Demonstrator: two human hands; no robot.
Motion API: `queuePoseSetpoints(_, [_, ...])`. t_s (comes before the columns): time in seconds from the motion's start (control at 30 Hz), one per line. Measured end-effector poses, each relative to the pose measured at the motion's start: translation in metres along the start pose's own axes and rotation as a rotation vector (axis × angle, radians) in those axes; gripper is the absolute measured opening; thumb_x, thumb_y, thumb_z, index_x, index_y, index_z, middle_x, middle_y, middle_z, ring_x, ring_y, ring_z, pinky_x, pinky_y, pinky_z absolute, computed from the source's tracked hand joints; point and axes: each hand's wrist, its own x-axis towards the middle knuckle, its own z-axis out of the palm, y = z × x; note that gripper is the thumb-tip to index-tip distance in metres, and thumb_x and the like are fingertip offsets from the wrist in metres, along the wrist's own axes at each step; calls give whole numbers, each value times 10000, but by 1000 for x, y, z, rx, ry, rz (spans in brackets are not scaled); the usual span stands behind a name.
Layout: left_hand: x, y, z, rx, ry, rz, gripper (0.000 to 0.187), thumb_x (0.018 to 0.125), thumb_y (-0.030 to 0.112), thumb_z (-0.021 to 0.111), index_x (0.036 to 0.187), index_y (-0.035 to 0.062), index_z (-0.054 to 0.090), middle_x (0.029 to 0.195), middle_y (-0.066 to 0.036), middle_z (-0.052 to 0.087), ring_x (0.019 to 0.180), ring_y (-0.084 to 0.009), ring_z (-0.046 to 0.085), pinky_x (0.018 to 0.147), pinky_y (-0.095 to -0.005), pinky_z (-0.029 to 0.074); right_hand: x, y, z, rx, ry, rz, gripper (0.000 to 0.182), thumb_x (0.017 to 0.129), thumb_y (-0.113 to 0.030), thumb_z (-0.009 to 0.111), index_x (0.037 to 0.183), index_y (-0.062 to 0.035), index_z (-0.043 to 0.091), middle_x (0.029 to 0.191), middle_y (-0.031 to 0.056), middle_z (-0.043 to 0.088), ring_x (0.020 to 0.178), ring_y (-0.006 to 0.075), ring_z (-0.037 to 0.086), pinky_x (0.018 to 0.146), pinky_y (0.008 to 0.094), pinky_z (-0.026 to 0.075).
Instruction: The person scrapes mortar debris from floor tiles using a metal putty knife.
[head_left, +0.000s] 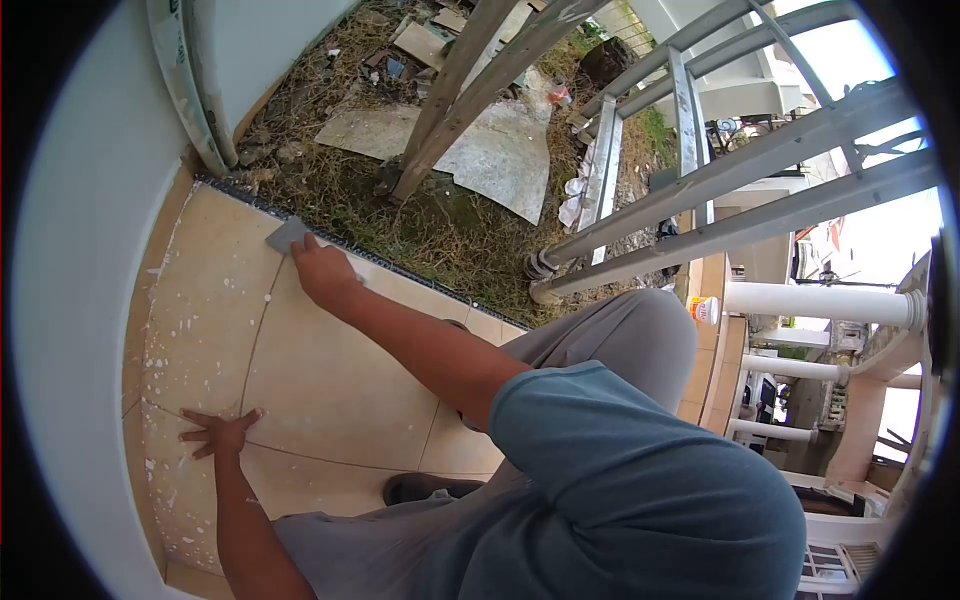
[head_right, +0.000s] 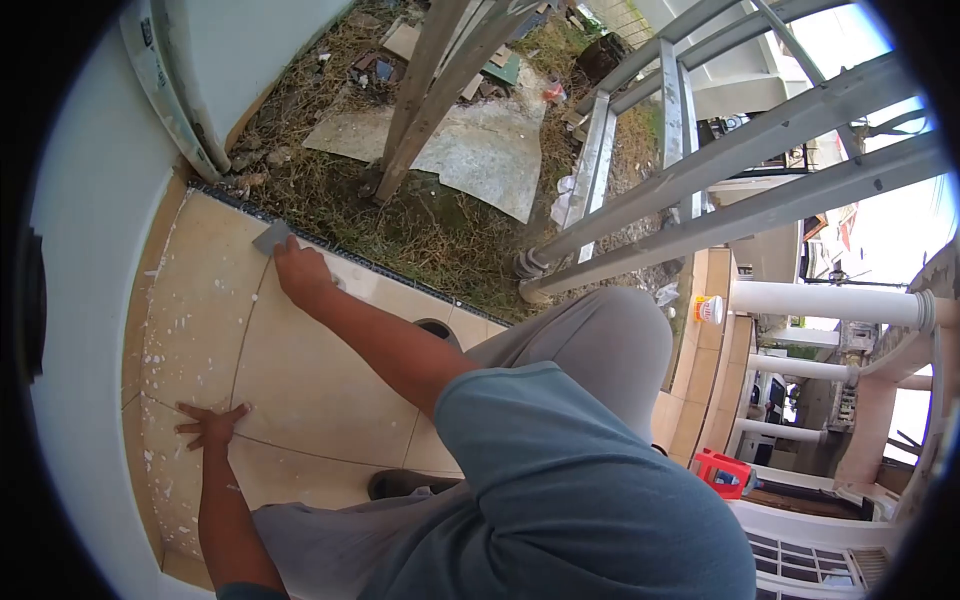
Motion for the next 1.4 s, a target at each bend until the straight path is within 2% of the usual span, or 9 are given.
queuePoseSetpoints(0.03, [-7,5,-7,-5,-27,-30,1737,473,543,976,1500,90,-349,1529,-404,-297,1444,-556,-263,1138,-671,-145,8,1,5,26,31,-14,392,879,-67,560,1256,37,580,1244,298,588,818,382,716,699,440,598])
queuePoseSetpoints(0.13, [-18,10,-15,-129,-68,-93,1720,468,452,1008,1510,277,-349,1565,-235,-385,1446,-556,-251,1028,-846,142,-5,-20,-7,-129,-95,-23,445,887,-54,543,1327,14,552,1296,286,563,847,390,716,708,446,599])
queuePoseSetpoints(0.23, [-15,11,-16,-159,-118,-116,1760,453,470,1011,1477,251,-404,1512,-252,-455,1426,-565,-287,1035,-839,123,-2,-9,-5,-38,-102,-34,509,839,1,578,1343,-50,539,1279,219,566,860,417,701,736,488,582])
queuePoseSetpoints(0.43, [-21,11,-24,-198,-162,-101,1766,444,501,1004,1478,243,-404,1497,-258,-471,1408,-574,-315,1030,-842,119,49,34,-63,203,5,-36,466,852,-12,543,1304,-78,631,1366,217,578,1038,439,659,900,484,549])
queuePoseSetpoints(0.53, [-22,10,-25,-211,-152,-85,1763,445,506,1002,1480,242,-400,1496,-262,-471,1408,-575,-314,1027,-845,123,-18,17,-61,35,-2,-136,451,858,14,574,1299,-63,630,1385,225,566,1056,431,656,900,475,546])
queuePoseSetpoints(0.57, [-21,9,-25,-210,-154,-92,1761,447,504,1002,1482,243,-399,1496,-263,-470,1408,-574,-314,1028,-844,123,-46,-3,-62,5,-128,-113,468,851,20,570,1305,-75,629,1425,212,540,1081,418,651,913,474,540])
queuePoseSetpoints(0.7, [-20,11,-24,-205,-167,-105,1753,453,496,1003,1486,253,-393,1501,-267,-461,1410,-569,-317,1033,-841,124,-92,-26,-1,-78,-265,-193,523,824,51,549,1333,-58,604,1479,196,494,973,400,692,869,458,570])
queuePoseSetpoints(0.87, [-25,6,-21,-202,-181,-107,1747,457,489,1004,1490,258,-387,1506,-268,-454,1410,-566,-320,1036,-840,122,-71,-54,-9,-87,-319,-153,521,816,58,556,1331,-16,583,1479,205,489,943,402,702,843,442,584])
queuePoseSetpoints(1.4, [-18,8,-18,-193,-135,-84,1753,449,498,1005,1493,250,-382,1521,-277,-429,1423,-578,-280,1030,-846,112,-59,-46,13,19,-225,-171,587,796,70,570,1375,-25,538,1528,196,434,893,409,697,817,470,581])
